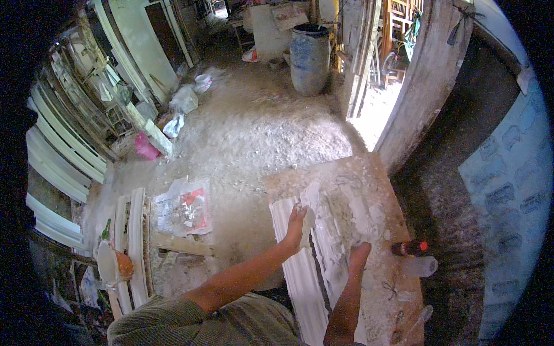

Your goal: The person repeatedly wipes a long white moulding with a white cloth, moving back and forth along its length. They occasionally pick up a small piece of debris from the workbench and later walk to a bucket to rinse the cloth.

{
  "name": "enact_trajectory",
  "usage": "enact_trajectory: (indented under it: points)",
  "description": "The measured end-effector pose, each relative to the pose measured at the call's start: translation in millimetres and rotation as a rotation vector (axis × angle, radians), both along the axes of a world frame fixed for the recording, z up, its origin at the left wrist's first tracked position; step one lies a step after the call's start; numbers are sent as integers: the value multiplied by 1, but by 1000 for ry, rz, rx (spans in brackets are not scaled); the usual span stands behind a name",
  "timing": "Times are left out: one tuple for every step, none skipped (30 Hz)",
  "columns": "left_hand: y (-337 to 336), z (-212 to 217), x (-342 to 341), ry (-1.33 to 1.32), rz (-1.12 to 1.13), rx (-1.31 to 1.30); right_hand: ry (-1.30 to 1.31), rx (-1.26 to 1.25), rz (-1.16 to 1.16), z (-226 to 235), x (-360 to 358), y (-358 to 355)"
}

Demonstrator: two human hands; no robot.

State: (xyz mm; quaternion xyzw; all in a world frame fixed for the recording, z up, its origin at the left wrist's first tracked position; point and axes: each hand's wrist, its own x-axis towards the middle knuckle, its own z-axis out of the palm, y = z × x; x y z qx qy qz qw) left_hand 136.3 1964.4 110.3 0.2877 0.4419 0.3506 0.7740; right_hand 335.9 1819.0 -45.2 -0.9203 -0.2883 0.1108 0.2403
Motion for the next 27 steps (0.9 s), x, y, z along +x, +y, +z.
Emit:
enact_trajectory:
  points:
    - [-1, -2, 0, 14, -27, -1, 52, -163, 34, -6, 5, -5]
    - [-2, -6, 0, 35, -56, 0, 165, 23, -32, -13, 8, -9]
    - [-3, -10, 0, 56, -79, 4, 260, 205, -110, -19, 11, -11]
    - [-4, -16, 0, 39, -84, -3, 365, 393, -175, -23, 12, -14]
    - [-5, -23, 0, 26, -95, -18, 401, 346, -273, -25, 13, -15]
    - [-6, -30, 1, 13, -113, -30, 389, 552, -317, -24, 12, -12]
    - [-8, -38, 3, 66, -129, -104, 361, 741, -366, -17, 8, -12]
    - [-12, -45, 6, 44, -116, -127, 345, 859, -457, -9, 3, -5]
    - [-17, -53, 9, 21, -103, -149, 514, 1045, -394, 6, -1, -3]
    - [-24, -60, 14, -1, -86, -170, 713, 1171, -413, 24, -7, 0]
    - [-32, -67, 18, -64, -99, -224, 882, 1304, -400, 45, -13, 3]
    - [-41, -74, 24, -162, -125, -314, 926, 1381, -468, 63, -26, 10]
    - [-50, -80, 29, -261, -146, -389, 947, 1484, -481, 78, -37, 18]
    - [-59, -85, 35, -353, -158, -503, 990, 1633, -410, 92, -44, 19]
    - [-68, -88, 42, -306, -191, -524, 1182, 1731, -83, 102, -47, 24]
    - [-75, -90, 47, -445, -272, -548, 1196, 1713, -61, 107, -52, 25]
    - [-80, -89, 52, -588, -321, -562, 1220, 1682, -52, 107, -58, 26]
    - [-83, -85, 56, -697, -359, -655, 1140, 1578, -166, 104, -62, 26]
    - [-83, -79, 57, -760, -281, -704, 1121, 1501, -195, 96, -67, 23]
    - [-80, -71, 57, -840, -341, -643, 1104, 1433, -209, 87, -69, 21]
    - [-75, -62, 55, -911, -401, -665, 1091, 1359, -220, 76, -73, 17]
    - [-68, -53, 52, -1024, -443, -644, 1076, 1300, -230, 65, -76, 13]
    - [-61, -46, 49, -776, -380, -538, 1066, 1240, -241, 52, -81, 7]
    - [-54, -42, 47, -839, -414, -575, 1051, 1186, -250, 39, -83, 1]
    - [-48, -39, 46, -974, -468, -590, 1029, 1168, -262, 28, -82, -5]
    - [-44, -38, 45, -1194, -535, -603, 1011, 1168, -278, 16, -79, -14]
    - [-42, -36, 45, -851, -454, -571, 982, 1183, -291, 3, -72, -23]
